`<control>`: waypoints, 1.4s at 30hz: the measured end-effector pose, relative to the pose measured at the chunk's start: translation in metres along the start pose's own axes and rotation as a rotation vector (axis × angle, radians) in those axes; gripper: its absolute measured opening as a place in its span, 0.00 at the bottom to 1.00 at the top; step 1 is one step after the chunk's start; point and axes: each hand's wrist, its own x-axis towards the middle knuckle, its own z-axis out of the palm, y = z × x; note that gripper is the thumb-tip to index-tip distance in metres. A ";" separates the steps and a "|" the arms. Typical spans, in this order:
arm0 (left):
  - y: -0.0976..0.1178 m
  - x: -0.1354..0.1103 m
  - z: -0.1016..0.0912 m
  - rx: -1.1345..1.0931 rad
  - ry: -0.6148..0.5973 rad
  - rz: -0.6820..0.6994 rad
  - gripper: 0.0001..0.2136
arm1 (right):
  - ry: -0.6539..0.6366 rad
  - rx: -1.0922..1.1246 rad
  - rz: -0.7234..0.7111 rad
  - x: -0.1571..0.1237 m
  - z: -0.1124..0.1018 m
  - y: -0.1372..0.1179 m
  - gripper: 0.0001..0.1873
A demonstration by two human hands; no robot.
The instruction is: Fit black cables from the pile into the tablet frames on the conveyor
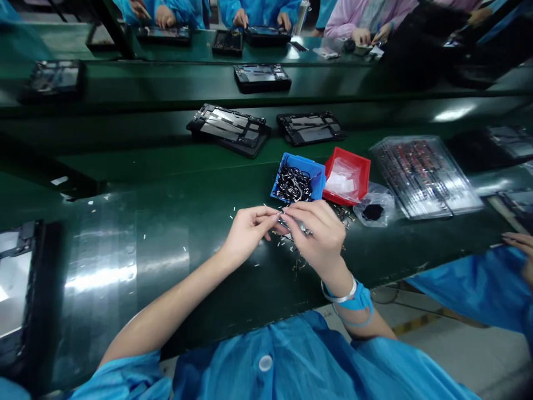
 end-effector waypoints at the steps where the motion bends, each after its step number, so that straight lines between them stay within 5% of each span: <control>1: -0.001 0.001 0.000 -0.014 0.011 0.010 0.12 | -0.034 -0.016 -0.061 -0.002 0.001 0.000 0.06; 9: 0.000 0.002 -0.003 0.029 -0.145 0.031 0.14 | -0.086 -0.129 -0.161 0.008 0.000 0.015 0.08; 15: -0.005 0.006 -0.007 -0.149 -0.115 -0.034 0.20 | 0.008 -0.249 0.049 0.022 -0.002 0.037 0.11; 22: -0.009 0.007 -0.006 -0.137 -0.116 0.011 0.29 | -0.202 -0.052 -0.190 0.007 0.006 0.010 0.10; 28: -0.012 0.004 -0.005 0.020 -0.148 0.042 0.31 | -0.245 -0.105 -0.232 0.006 0.008 0.009 0.10; 31: -0.015 0.006 -0.008 0.006 -0.167 0.040 0.32 | -0.168 -0.165 -0.225 0.009 0.009 0.022 0.10; 36: -0.012 0.016 -0.019 -0.065 -0.017 0.048 0.34 | -0.068 -0.429 0.020 0.016 0.003 0.060 0.11; 42: 0.002 0.018 -0.031 -0.153 0.085 0.135 0.39 | -0.322 -0.576 -0.109 0.003 -0.002 0.072 0.06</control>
